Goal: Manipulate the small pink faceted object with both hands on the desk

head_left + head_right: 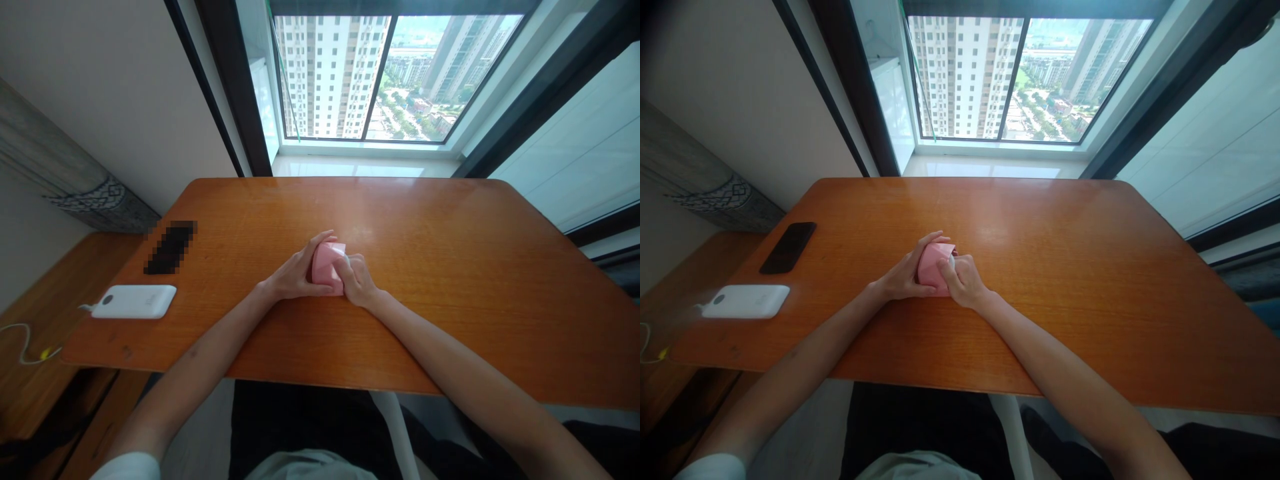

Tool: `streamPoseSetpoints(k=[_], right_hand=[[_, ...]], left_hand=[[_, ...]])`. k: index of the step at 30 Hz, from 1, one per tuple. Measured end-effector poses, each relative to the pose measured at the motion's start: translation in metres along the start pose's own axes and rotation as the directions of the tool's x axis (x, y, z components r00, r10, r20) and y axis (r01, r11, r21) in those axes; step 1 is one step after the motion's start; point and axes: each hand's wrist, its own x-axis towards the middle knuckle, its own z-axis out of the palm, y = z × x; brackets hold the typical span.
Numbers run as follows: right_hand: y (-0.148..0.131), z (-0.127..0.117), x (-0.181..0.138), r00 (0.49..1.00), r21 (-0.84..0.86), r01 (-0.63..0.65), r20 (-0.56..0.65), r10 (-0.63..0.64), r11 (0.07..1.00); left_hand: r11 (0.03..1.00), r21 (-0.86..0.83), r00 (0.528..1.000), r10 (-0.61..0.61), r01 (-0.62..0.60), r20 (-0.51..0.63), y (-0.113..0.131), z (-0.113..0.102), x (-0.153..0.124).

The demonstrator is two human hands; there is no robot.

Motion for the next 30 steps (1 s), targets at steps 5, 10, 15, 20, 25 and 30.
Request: streamPoseSetpoints(k=[5, 10, 15, 20, 25, 30], right_hand=[[0.007, 0.002, 0.000, 0.992, 0.092, -0.105, -0.066, 0.111, 0.990], [0.011, 0.003, -0.001, 0.977, 0.153, -0.184, -0.075, 0.197, 0.971], [0.010, 0.001, -0.004, 0.998, 0.050, -0.040, -0.051, 0.042, 0.998], [0.007, 0.001, -0.004, 0.995, -0.052, 0.094, 0.035, -0.093, 0.994], [0.005, 0.002, -0.002, 1.000, -0.009, 0.013, -0.013, -0.013, 1.000], [0.009, 0.002, -0.001, 0.989, 0.084, -0.127, -0.069, 0.133, 0.988]], left_hand=[[0.924, 0.266, 0.961, 0.274, -0.273, 0.035, -0.004, -0.003, 0.002], [0.872, 0.385, 0.949, 0.314, -0.303, 0.034, 0.005, -0.003, 0.005], [0.958, 0.193, 0.972, 0.226, -0.211, -0.059, 0.010, -0.001, 0.006], [0.995, -0.096, 1.000, -0.026, 0.025, -0.006, 0.004, 0.001, 0.002], [0.984, 0.082, 0.987, 0.162, -0.160, -0.024, -0.004, -0.002, 0.001], [0.860, 0.378, 0.935, 0.352, -0.343, 0.050, -0.003, -0.004, 0.003]])
